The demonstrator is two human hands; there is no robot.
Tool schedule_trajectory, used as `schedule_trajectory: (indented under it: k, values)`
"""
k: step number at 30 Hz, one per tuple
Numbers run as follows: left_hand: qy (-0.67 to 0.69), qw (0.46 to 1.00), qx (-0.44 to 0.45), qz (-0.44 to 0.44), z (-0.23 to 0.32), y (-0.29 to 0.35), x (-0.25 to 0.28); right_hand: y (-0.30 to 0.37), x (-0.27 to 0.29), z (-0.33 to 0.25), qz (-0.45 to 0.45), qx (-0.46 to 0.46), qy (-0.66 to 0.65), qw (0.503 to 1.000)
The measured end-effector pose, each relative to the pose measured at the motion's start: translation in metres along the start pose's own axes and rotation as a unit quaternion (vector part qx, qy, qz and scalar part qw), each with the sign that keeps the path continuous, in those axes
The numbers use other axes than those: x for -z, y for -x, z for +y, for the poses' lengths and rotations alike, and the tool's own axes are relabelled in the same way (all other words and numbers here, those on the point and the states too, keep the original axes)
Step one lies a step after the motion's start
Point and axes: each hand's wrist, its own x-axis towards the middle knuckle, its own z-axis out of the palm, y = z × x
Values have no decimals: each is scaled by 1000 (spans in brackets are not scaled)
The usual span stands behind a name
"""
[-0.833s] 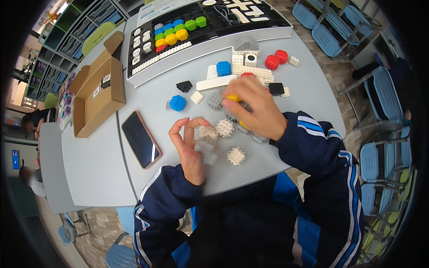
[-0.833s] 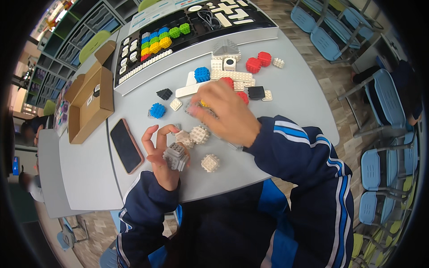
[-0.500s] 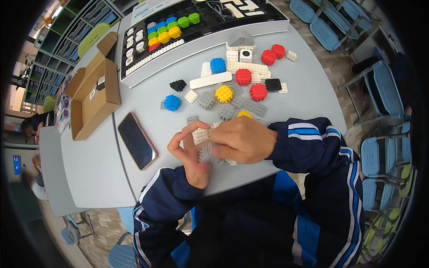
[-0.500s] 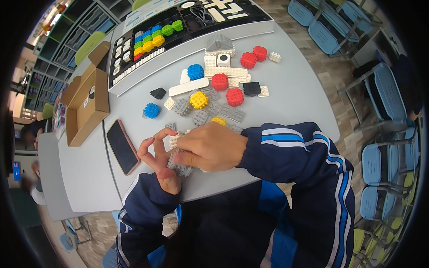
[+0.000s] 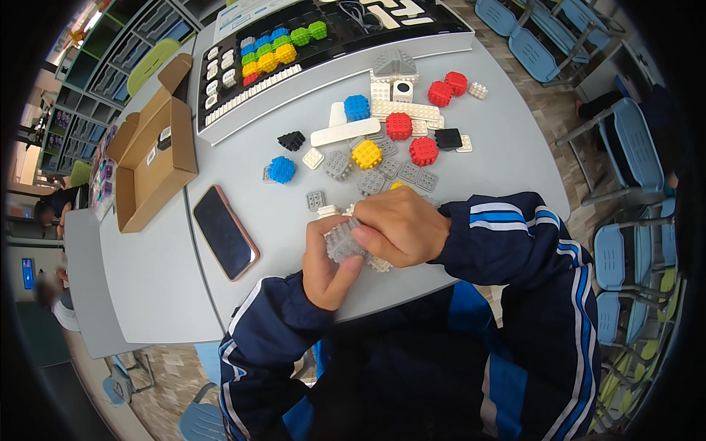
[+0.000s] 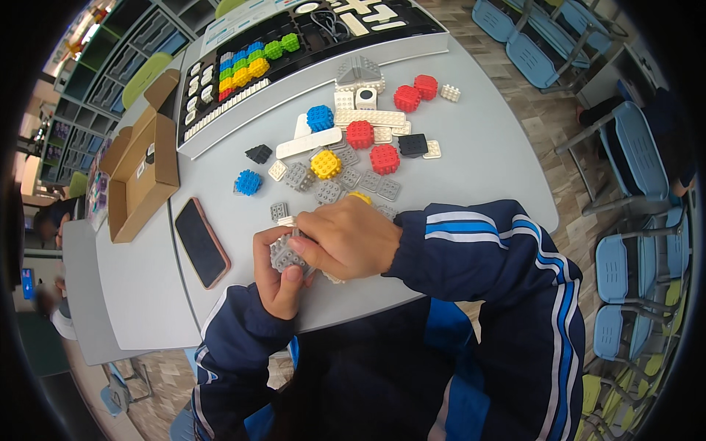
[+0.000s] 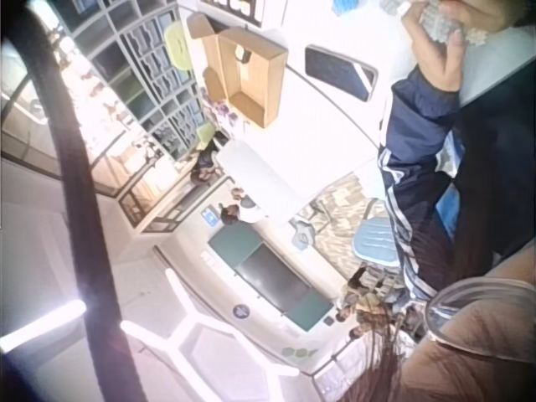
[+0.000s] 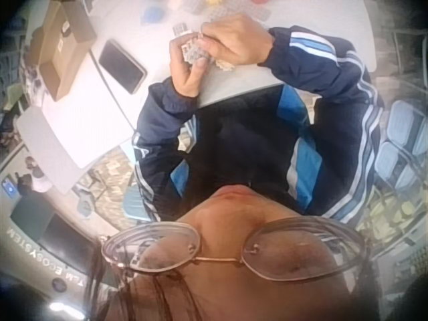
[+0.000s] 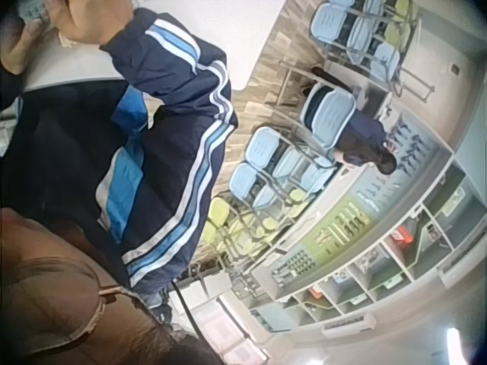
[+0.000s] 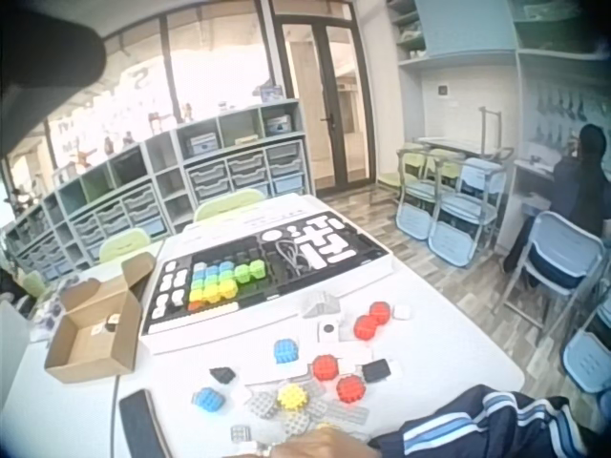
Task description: The person assembles a structure using colorful interlocking plastic blocks on a table. They connect various pieces, including flat and spherical blocks, into a larger configuration, then disassemble the structure and place the pieces back into a tray.
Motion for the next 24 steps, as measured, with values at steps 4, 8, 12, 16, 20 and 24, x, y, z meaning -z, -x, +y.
schedule_trajectory:
  k: [4,8,12,16,20,24]
  values:
    - [58,998,23,9,10,-3,-8,0,-1,0,-21,-24,-37,999]
    - [94,995,26,15,15,-4,-12,-2,0,-1,-40,-26,-53,997]
    - [101,995,20,15,15,-5,-14,1,-2,0,-44,-26,-62,997]
    - [96,995,17,18,12,-4,-14,0,-2,0,-50,-26,-71,996]
    - [89,995,24,24,12,-3,-14,-1,-2,0,-47,-25,-59,997]
    - [98,995,16,23,9,-4,-15,-1,-3,0,-57,-49,-74,994]
